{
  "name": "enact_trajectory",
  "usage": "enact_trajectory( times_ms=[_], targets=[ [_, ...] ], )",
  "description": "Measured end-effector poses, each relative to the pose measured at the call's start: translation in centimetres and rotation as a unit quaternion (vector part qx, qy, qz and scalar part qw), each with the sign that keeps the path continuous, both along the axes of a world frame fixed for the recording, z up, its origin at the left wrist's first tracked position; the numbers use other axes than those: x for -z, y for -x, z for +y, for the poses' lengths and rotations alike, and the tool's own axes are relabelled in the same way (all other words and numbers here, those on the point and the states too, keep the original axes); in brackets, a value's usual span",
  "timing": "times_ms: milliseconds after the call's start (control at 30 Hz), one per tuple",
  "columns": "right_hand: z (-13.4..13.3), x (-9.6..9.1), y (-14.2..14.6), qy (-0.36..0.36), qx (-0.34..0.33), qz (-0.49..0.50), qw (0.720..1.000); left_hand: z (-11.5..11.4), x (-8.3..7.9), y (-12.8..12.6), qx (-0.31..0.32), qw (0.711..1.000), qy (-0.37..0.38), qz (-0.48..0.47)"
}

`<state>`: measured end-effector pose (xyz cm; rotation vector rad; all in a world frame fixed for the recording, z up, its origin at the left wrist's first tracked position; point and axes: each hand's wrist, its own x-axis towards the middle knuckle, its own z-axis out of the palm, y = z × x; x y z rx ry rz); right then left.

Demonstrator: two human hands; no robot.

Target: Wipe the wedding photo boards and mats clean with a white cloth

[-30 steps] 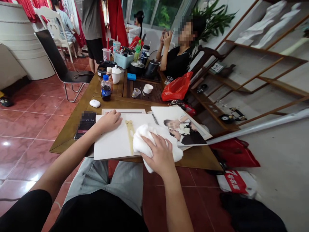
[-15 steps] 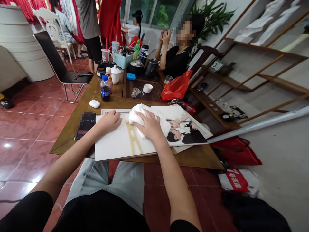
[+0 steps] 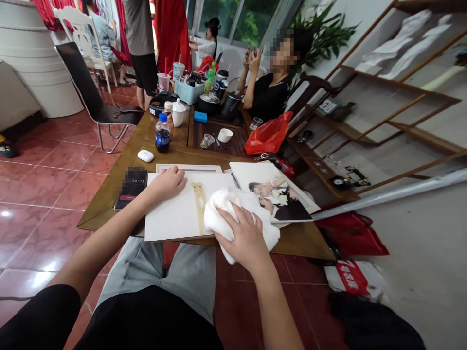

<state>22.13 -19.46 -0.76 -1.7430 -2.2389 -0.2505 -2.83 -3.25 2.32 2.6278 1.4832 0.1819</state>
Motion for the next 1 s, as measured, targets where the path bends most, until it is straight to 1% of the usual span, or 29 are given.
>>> enact_trajectory(
  times_ms=[67, 133, 200, 267, 400, 467, 533, 633, 733, 833, 1000],
  targets=[
    [-0.1, 0.0, -0.2, 0.012, 0.000, 0.006, 1.000, 0.0, -0.1, 0.0, 0.005, 1.000, 0.000, 0.002],
    [1.0, -0.1, 0.0, 0.029, 0.008, 0.021, 0.999, 0.0, -0.1, 0.0, 0.007, 1.000, 0.000, 0.004],
    [3.0, -0.4, 0.4, 0.048, 0.019, 0.040, 0.998, 0.0, -0.2, 0.1, 0.009, 1.000, 0.001, 0.005],
    [5.5, -0.7, 1.1, 0.066, 0.024, 0.058, 0.996, 0.0, -0.2, 0.1, 0.013, 1.000, 0.001, 0.005],
    [10.4, -1.5, 2.9, 0.079, 0.026, 0.100, 0.991, 0.1, -0.2, 0.1, 0.017, 1.000, 0.002, 0.008],
    [12.1, -1.9, 3.7, 0.094, 0.012, 0.110, 0.989, 0.1, -0.1, 0.1, 0.015, 1.000, 0.002, 0.009],
    [13.0, -2.2, 4.3, 0.104, -0.010, 0.110, 0.988, 0.1, 0.0, 0.1, 0.012, 1.000, -0.001, 0.008],
    [12.9, -2.5, 4.5, 0.114, -0.034, 0.106, 0.987, 0.1, 0.1, 0.0, 0.011, 1.000, -0.007, 0.006],
    [11.6, -2.6, 4.0, 0.125, -0.067, 0.099, 0.985, 0.0, 0.0, 0.0, 0.010, 1.000, -0.007, 0.012],
    [9.8, -2.5, 3.4, 0.128, -0.104, 0.087, 0.982, -0.1, -0.2, -0.1, 0.005, 1.000, -0.001, 0.018],
    [5.5, -2.2, 2.8, 0.125, -0.133, 0.072, 0.981, -0.1, -0.1, 0.0, 0.005, 1.000, -0.003, 0.010]
  ],
)
